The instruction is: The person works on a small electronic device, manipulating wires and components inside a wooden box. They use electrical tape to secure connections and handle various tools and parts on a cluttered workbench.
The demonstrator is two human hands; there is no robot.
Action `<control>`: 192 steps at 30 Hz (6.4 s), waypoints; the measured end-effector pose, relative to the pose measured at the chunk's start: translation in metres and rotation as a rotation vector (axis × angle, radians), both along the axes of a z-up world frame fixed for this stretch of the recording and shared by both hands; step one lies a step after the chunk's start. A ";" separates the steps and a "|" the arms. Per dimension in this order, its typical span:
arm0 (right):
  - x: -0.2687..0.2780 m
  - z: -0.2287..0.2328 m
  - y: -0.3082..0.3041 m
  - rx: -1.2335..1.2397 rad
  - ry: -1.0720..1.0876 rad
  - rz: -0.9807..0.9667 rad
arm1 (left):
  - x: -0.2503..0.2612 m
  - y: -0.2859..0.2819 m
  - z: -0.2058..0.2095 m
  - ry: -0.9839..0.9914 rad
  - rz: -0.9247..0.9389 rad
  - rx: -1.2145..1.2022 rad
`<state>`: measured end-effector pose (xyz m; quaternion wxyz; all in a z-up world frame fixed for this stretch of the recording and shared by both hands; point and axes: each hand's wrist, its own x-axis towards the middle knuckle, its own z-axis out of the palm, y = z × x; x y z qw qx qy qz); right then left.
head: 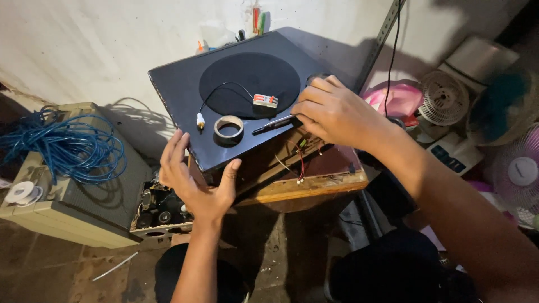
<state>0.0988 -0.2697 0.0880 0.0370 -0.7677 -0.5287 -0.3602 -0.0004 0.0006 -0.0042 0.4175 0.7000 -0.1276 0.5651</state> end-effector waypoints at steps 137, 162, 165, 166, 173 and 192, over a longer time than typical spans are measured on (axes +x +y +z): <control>-0.055 -0.136 0.004 0.689 1.449 -0.635 | 0.001 -0.100 -0.060 1.151 -0.348 -0.263; -0.051 -0.143 -0.022 0.750 0.854 -0.414 | -0.003 -0.094 -0.048 1.229 -0.335 -0.275; -0.074 -0.120 -0.020 0.704 1.104 -0.198 | -0.016 -0.085 -0.040 1.310 -0.472 -0.396; -0.076 -0.121 -0.018 0.704 1.098 -0.198 | -0.015 -0.085 -0.037 1.306 -0.475 -0.394; -0.083 -0.114 0.014 0.687 0.893 -0.057 | -0.006 -0.084 -0.032 1.170 -0.664 -0.706; -0.056 -0.136 -0.009 1.298 1.478 -0.057 | 0.027 -0.114 -0.056 0.900 -0.861 -1.031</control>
